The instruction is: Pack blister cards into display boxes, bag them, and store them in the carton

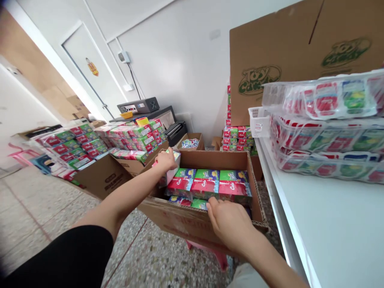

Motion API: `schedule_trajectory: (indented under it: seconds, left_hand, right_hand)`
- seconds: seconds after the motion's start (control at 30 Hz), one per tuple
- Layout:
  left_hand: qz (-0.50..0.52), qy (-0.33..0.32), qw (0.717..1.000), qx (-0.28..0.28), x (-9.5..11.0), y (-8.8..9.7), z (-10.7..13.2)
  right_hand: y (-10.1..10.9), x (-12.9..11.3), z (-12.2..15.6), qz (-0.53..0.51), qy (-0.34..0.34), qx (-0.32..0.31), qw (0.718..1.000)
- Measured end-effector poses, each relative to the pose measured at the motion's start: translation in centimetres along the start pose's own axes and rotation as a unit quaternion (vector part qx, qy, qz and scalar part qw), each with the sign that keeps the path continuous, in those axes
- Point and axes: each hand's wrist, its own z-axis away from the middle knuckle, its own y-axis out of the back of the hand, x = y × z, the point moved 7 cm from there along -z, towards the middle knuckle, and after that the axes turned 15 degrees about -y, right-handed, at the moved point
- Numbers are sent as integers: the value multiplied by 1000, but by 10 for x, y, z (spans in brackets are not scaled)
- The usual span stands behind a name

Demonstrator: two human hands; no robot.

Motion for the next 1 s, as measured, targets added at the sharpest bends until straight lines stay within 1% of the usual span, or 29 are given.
schedule_trajectory:
  seconds: [0.07,0.1,0.17,0.2,0.23,0.27,0.37,0.43,0.47,0.5,0.57,0.67,0.8,1.0]
  left_hand:
    - [8,7,1000,0,-7,8,-1]
    - [15,14,1000,0,-13,12,-2]
    - [29,28,999,1,-27,20,-2]
    - [36,33,999,2,-33,23,-2]
    - [42,35,999,2,-38,25,-2]
    - [47,36,998,3,-43,25,-1]
    - [54,35,998,4,-49,21,1]
    - [55,33,998,2,-50,15,1]
    - [56,33,998,-1,-50,12,0]
    - [57,32,998,-5,-49,8,-2]
    - [58,31,998,-15,-46,0,-6]
    - [54,29,998,-28,-39,-9,-12]
    - [39,23,998,-35,-32,-14,-12]
    - [15,21,999,-31,-37,-13,-5]
  right_hand:
    - [7,-6,-14,26,58,-36,997]
    - [10,-14,-25,38,100,-45,993]
    - [8,-40,-53,64,199,-51,977]
    - [2,-57,-70,76,246,-56,965]
    - [-7,-75,-88,96,288,-59,951]
    - [-20,-93,-107,109,310,-67,942]
    - [-65,-144,-159,126,348,-83,925]
    - [-93,-166,-183,128,363,-89,919]
    - [-105,-172,-191,128,368,-91,916]
    - [-115,-175,-197,127,373,-93,914]
    - [-130,-172,-203,123,381,-93,912]
    - [-141,-161,-202,111,389,-86,910]
    - [-144,-160,-197,108,383,-71,915]
    - [-144,-170,-193,131,380,-42,915]
